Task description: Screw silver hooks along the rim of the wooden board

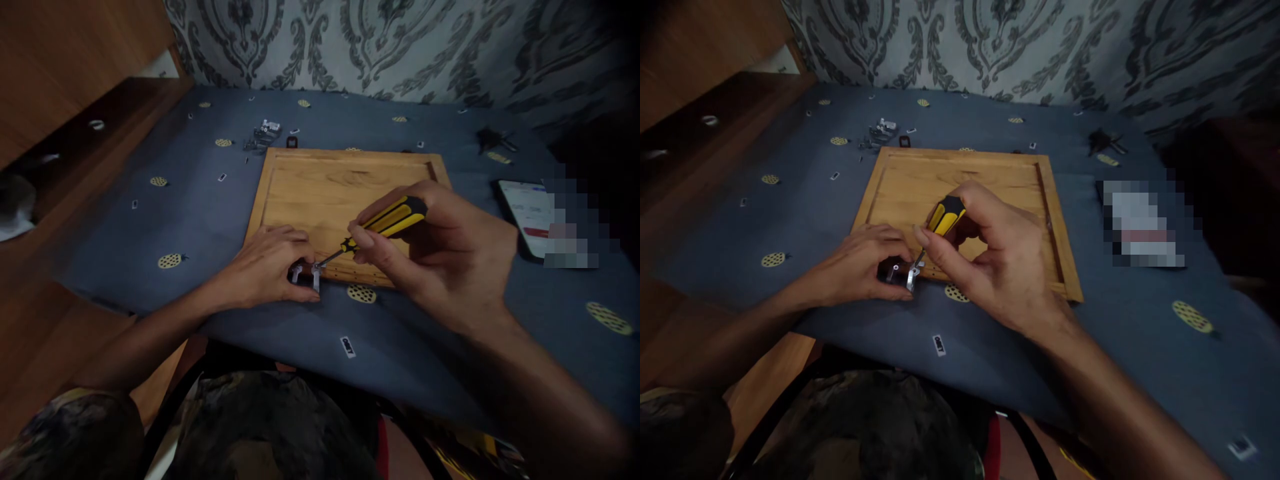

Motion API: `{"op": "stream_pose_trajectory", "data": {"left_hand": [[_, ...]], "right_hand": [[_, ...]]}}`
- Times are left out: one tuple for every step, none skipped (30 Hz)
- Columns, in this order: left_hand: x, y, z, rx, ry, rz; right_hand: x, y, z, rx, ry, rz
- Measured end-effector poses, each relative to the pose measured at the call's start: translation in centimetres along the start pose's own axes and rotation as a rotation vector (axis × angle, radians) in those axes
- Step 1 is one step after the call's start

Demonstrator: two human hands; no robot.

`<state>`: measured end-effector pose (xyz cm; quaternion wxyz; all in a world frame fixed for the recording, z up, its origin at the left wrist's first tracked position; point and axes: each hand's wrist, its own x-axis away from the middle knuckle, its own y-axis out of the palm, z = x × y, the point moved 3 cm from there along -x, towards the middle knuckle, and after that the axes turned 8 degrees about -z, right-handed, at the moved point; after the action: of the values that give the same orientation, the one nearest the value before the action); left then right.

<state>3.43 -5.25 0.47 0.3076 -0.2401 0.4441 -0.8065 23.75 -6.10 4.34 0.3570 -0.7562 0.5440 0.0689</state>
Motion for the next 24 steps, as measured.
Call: {"op": "stream_pose_trajectory", "data": {"left_hand": [[0.0, 0.0, 0.0, 0.001, 0.003, 0.002], [0.0, 0.0, 0.0, 0.002, 0.003, 0.003], [0.1, 0.1, -0.1, 0.004, 0.001, 0.004], [0.1, 0.1, -0.1, 0.006, -0.002, 0.004], [0.1, 0.1, -0.2, 0.007, -0.004, 0.005], [0.0, 0.2, -0.2, 0.007, -0.004, 0.007], [0.0, 0.2, -0.2, 0.009, -0.003, 0.009], [0.0, 0.2, -0.2, 0.011, -0.001, 0.011], [0.0, 0.2, -0.2, 0.013, 0.001, 0.011], [0.0, 0.2, -0.2, 0.014, 0.002, 0.009], [0.0, 0.2, -0.2, 0.013, -0.001, 0.008], [0.0, 0.2, -0.3, 0.011, -0.004, 0.005], [0.0, 0.2, -0.3, 0.007, -0.006, 0.002], [0.0, 0.2, -0.3, 0.003, -0.006, -0.001], [0.0, 0.2, -0.3, 0.001, -0.006, -0.003], [0.1, 0.2, -0.3, 0.002, -0.002, -0.004], [0.1, 0.1, -0.3, 0.004, 0.001, -0.005], [0.1, 0.1, -0.3, 0.007, 0.002, -0.005], [0.1, 0.1, -0.3, 0.008, 0.003, -0.001], [0.1, 0.1, -0.2, 0.009, 0.004, 0.000], [0.1, 0.1, -0.2, 0.009, 0.005, 0.002], [0.1, 0.1, -0.2, 0.008, 0.004, 0.001], [0.1, 0.2, -0.2, 0.008, 0.001, -0.002], [0.1, 0.2, -0.2, 0.008, -0.002, -0.007]], "right_hand": [[0.0, -0.1, 0.0, 0.005, -0.007, -0.014], [0.0, -0.1, -0.1, 0.009, -0.011, -0.024], [0.0, -0.2, -0.1, 0.014, -0.009, -0.030], [-0.1, -0.3, -0.1, 0.016, -0.006, -0.036], [-0.1, -0.4, -0.1, 0.018, -0.002, -0.038], [-0.2, -0.5, -0.1, 0.013, -0.001, -0.042], [-0.3, -0.6, -0.1, 0.002, 0.001, -0.047], [-0.4, -0.6, -0.2, -0.018, 0.003, -0.052], [-0.5, -0.6, -0.2, -0.045, 0.007, -0.061], [-0.6, -0.6, -0.2, -0.079, 0.015, -0.076], [-0.7, -0.6, -0.2, -0.113, 0.029, -0.093], [-0.8, -0.5, -0.3, -0.144, 0.043, -0.106], [-0.9, -0.5, -0.3, -0.170, 0.056, -0.112], [-0.9, -0.6, -0.3, -0.190, 0.067, -0.115], [-1.0, -0.6, -0.4, -0.204, 0.072, -0.117], [-1.0, -0.7, -0.4, -0.213, 0.071, -0.117], [-1.0, -0.8, -0.4, -0.215, 0.067, -0.121], [-1.0, -0.8, -0.4, -0.214, 0.063, -0.133], [-1.1, -0.9, -0.3, -0.213, 0.065, -0.147], [-1.1, -0.8, -0.3, -0.218, 0.069, -0.162], [-1.1, -0.8, -0.2, -0.231, 0.078, -0.171], [-1.1, -0.7, -0.1, -0.250, 0.090, -0.173], [-1.1, -0.6, 0.0, -0.272, 0.096, -0.172], [-1.1, -0.5, 0.1, -0.295, 0.097, -0.163]]}}
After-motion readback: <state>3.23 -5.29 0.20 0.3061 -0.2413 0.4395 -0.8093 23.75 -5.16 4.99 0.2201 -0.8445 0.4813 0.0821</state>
